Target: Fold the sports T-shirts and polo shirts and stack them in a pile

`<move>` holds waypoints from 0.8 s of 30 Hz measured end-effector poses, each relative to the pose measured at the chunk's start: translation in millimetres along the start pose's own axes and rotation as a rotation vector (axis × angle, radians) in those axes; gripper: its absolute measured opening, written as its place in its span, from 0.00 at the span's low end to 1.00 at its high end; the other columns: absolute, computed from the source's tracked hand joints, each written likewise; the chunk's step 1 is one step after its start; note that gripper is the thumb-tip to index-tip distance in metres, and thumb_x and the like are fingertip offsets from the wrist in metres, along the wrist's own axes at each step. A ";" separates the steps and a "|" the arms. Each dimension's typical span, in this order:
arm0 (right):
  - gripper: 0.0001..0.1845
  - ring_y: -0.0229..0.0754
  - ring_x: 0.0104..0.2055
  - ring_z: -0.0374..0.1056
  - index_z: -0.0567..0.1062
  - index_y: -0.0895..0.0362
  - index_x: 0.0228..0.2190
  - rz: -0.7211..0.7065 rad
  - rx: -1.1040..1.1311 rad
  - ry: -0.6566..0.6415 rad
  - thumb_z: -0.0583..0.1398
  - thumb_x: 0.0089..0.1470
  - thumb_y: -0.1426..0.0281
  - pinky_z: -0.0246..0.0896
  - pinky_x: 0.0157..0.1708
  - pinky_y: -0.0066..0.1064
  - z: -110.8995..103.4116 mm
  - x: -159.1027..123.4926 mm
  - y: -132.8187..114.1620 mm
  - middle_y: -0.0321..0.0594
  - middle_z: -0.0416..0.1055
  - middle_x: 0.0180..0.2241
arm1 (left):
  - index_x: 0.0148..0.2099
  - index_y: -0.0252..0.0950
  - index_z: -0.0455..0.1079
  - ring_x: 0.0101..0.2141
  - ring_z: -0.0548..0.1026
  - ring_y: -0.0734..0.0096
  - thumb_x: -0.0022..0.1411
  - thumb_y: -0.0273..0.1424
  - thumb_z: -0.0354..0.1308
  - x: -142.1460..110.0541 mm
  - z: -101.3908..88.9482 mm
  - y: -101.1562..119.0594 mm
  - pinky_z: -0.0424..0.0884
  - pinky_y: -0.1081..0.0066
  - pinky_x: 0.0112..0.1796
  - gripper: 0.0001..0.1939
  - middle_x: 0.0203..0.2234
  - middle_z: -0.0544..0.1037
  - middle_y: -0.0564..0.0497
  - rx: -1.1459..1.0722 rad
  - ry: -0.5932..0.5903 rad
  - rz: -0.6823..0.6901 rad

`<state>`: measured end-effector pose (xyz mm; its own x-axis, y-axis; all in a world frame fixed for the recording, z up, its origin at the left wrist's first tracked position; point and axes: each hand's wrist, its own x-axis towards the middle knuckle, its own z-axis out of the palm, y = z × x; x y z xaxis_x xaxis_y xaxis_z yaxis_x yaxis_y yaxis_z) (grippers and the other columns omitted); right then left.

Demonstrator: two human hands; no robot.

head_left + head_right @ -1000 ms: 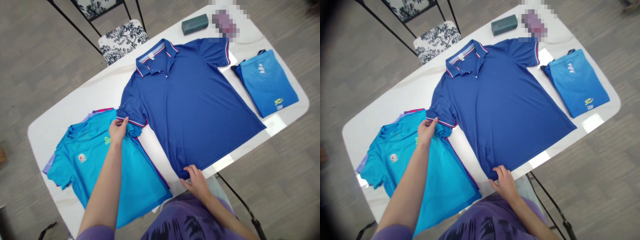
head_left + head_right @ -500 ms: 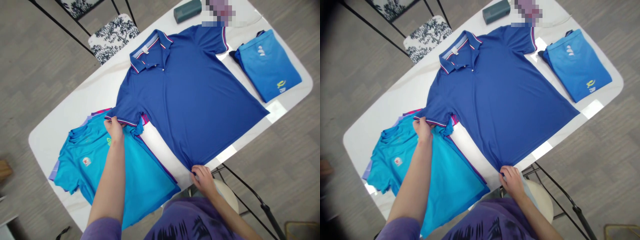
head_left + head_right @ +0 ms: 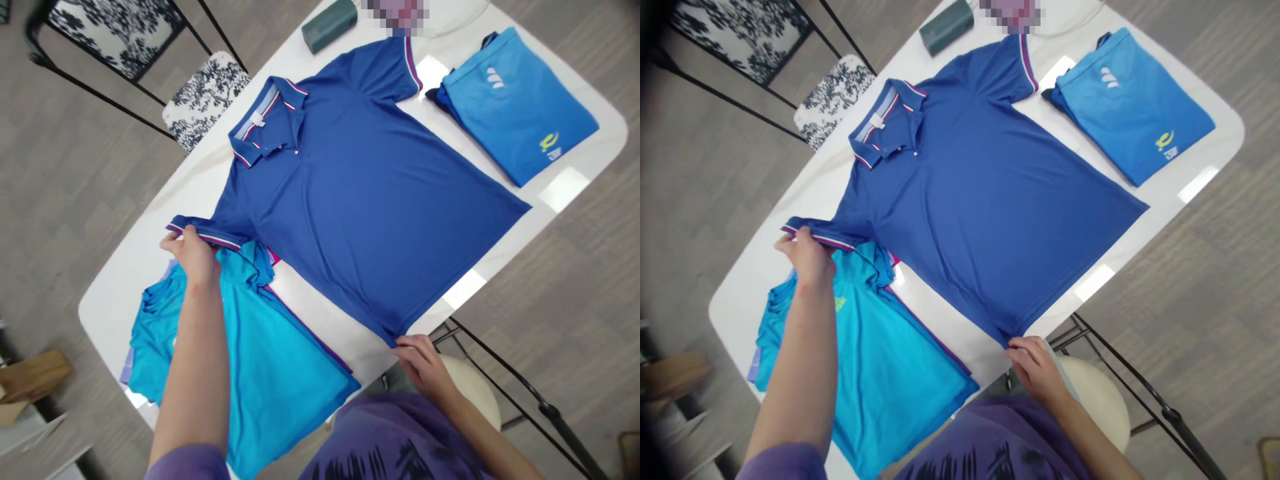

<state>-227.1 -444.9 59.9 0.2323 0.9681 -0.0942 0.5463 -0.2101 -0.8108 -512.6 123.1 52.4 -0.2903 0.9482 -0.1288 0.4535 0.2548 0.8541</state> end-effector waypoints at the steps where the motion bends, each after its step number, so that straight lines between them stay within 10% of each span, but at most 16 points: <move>1: 0.24 0.53 0.50 0.81 0.79 0.37 0.56 0.015 0.008 0.018 0.61 0.65 0.76 0.83 0.48 0.48 -7.0 0.4 2.8 0.40 0.82 0.51 | 0.52 0.42 0.48 0.31 0.73 0.80 0.78 0.26 0.46 8.0 12.1 17.7 0.83 0.66 0.37 0.09 0.37 0.65 0.59 -0.036 0.002 -0.046; 11: 0.20 0.51 0.55 0.78 0.83 0.43 0.55 0.232 0.055 0.271 0.59 0.70 0.74 0.80 0.55 0.48 -57.5 24.3 51.2 0.46 0.76 0.53 | 0.63 0.25 0.44 0.36 0.84 0.75 0.77 0.24 0.48 61.6 220.2 145.0 0.80 0.42 0.42 0.19 0.42 0.71 0.56 0.155 -0.346 0.103; 18: 0.18 0.54 0.54 0.77 0.84 0.45 0.55 0.357 0.025 0.399 0.59 0.72 0.68 0.79 0.56 0.54 -69.6 47.0 90.4 0.48 0.76 0.52 | 0.60 0.19 0.43 0.34 0.85 0.72 0.75 0.24 0.48 62.6 349.4 144.4 0.79 0.44 0.41 0.20 0.45 0.75 0.47 0.289 -0.536 0.163; 24: 0.18 0.54 0.54 0.76 0.82 0.43 0.57 0.393 0.004 0.382 0.57 0.73 0.67 0.78 0.56 0.53 -64.5 47.7 105.1 0.46 0.74 0.53 | 0.64 0.14 0.40 0.35 0.86 0.68 0.73 0.35 0.54 59.7 397.4 128.8 0.79 0.51 0.42 0.35 0.47 0.76 0.42 0.306 -0.679 0.391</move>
<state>-106.8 -429.6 7.4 0.6946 0.6980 -0.1741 0.3568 -0.5445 -0.7591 -136.6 287.8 -45.6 0.4614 0.8618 -0.2109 0.6526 -0.1686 0.7387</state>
